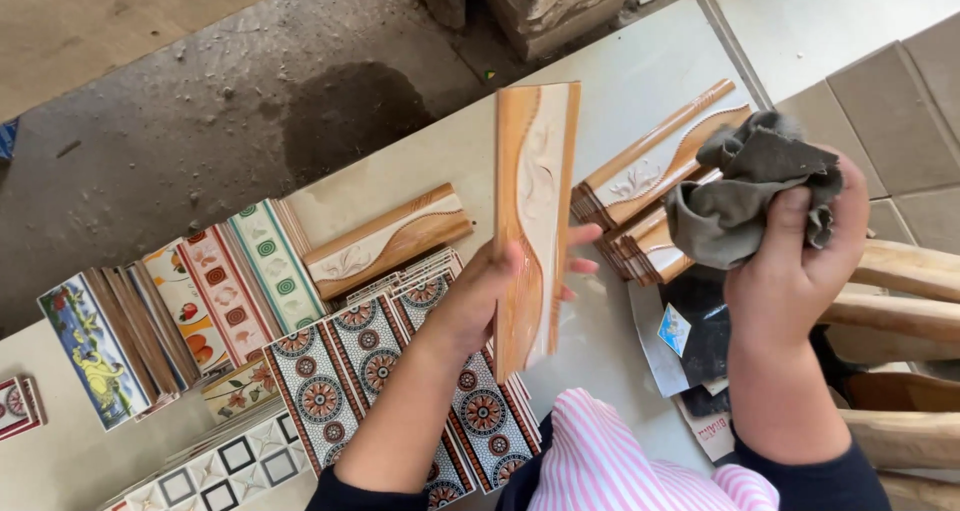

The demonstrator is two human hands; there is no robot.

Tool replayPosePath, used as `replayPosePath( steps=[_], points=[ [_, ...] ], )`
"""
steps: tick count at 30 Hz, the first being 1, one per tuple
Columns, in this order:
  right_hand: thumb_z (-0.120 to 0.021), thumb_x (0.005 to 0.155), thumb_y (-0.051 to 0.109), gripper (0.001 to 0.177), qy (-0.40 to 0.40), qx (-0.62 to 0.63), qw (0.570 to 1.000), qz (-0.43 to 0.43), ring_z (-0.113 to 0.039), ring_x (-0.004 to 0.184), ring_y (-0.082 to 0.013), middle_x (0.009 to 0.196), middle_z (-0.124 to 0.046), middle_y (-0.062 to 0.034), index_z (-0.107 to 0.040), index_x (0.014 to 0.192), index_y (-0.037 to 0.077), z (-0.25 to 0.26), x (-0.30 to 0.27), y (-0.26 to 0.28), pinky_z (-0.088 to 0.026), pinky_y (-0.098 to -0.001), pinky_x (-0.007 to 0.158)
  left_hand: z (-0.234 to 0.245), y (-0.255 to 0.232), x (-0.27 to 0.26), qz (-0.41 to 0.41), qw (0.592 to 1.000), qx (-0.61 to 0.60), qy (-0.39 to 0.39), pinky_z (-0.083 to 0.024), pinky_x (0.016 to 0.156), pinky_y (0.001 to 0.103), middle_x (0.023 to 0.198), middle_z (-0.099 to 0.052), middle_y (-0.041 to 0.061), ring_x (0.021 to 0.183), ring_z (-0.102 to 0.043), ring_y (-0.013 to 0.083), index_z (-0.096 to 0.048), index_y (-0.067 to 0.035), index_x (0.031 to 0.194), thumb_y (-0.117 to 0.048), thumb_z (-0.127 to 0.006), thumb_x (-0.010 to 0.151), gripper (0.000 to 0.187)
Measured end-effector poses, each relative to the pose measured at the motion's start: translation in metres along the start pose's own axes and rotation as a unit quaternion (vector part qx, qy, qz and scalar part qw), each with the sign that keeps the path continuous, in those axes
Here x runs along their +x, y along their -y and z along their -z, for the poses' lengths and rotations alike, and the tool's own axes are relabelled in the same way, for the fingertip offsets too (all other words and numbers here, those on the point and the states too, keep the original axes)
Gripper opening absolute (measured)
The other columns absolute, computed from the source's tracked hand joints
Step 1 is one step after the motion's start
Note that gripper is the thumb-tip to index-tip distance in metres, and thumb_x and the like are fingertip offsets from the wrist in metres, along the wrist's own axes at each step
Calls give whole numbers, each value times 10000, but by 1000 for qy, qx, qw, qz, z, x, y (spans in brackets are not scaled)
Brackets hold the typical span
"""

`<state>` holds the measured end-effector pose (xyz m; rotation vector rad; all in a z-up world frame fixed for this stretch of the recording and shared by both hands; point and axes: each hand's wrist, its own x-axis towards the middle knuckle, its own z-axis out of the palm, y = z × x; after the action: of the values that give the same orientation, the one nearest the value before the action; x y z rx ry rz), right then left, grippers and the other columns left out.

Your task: The person scrubs several rectangular ceramic tiles with a cloth, focusing on the edges and surfaces. They handle the tiles one at a time, wiping them thoroughly before placing them back on the table among other stacks of tiles.

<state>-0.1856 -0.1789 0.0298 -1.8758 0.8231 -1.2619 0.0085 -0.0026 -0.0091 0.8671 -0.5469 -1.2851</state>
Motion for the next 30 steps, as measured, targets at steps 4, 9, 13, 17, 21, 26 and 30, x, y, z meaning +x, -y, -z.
replayPosePath(
  steps=[4, 9, 13, 17, 21, 26, 30],
  points=[
    [-546, 1117, 336, 421, 31, -57, 990, 124, -528, 1189, -331, 1256, -536, -193, -521, 1315, -34, -39, 8, 50, -435, -429, 1077, -2, 17, 3, 121, 941, -296, 111, -554, 975, 511, 1568, -456, 239, 1384, -514, 373, -386, 14, 1560, -744, -449, 882, 1020],
    [-681, 1003, 312, 363, 143, -201, 944, 219, -661, 1054, -447, 1175, -589, -181, -690, 1266, 62, -92, -20, 30, -544, -498, 879, -10, 20, -4, 129, 988, -74, -51, -470, 1066, 604, 1548, -358, 364, 1387, -444, 482, -200, 99, 1561, -756, -346, 949, 1062],
    [-616, 980, 317, 225, 165, -242, 904, 310, -643, 766, -250, 939, -603, -49, -762, 1098, 193, -97, -70, 10, -506, -352, 690, 12, 39, 2, 113, 972, -178, -105, -528, 1045, 475, 1364, -609, 237, 1223, -624, 316, -505, 16, 1447, -750, -329, 969, 920],
    [-563, 1024, 241, 231, 244, -83, 899, 353, -620, 638, -223, 848, -658, -71, -767, 1014, 132, -85, -111, 19, -471, -330, 578, 15, 23, 5, 60, 958, -267, -84, -526, 1027, 573, 1555, -451, 265, 1374, -494, 439, -449, -72, 1517, -828, -371, 886, 988],
    [-541, 1054, 221, 240, 274, -8, 884, 379, -594, 606, -192, 835, -642, -45, -749, 966, 140, -79, -124, 19, -442, -290, 545, 23, 35, 11, 64, 958, -271, -69, -546, 972, 576, 1551, -471, 236, 1375, -506, 428, -409, -146, 1558, -820, -311, 916, 936],
    [-546, 1019, 302, 263, 283, -99, 898, 322, -622, 673, -255, 884, -625, -80, -736, 1002, 122, -75, -80, 9, -476, -368, 540, -8, 65, 7, 96, 972, -201, -68, -583, 979, 476, 1511, -523, 221, 1352, -550, 368, -503, -38, 1505, -833, -123, 950, 1042],
    [-660, 928, 284, 181, 208, -157, 921, 289, -648, 700, -250, 914, -619, -45, -745, 1021, 154, -80, -37, -11, -522, -349, 619, -6, 83, 1, 138, 982, -81, -105, -551, 1034, 434, 1484, -561, 163, 1337, -555, 294, -458, -93, 1538, -756, -151, 989, 914]
  ],
)
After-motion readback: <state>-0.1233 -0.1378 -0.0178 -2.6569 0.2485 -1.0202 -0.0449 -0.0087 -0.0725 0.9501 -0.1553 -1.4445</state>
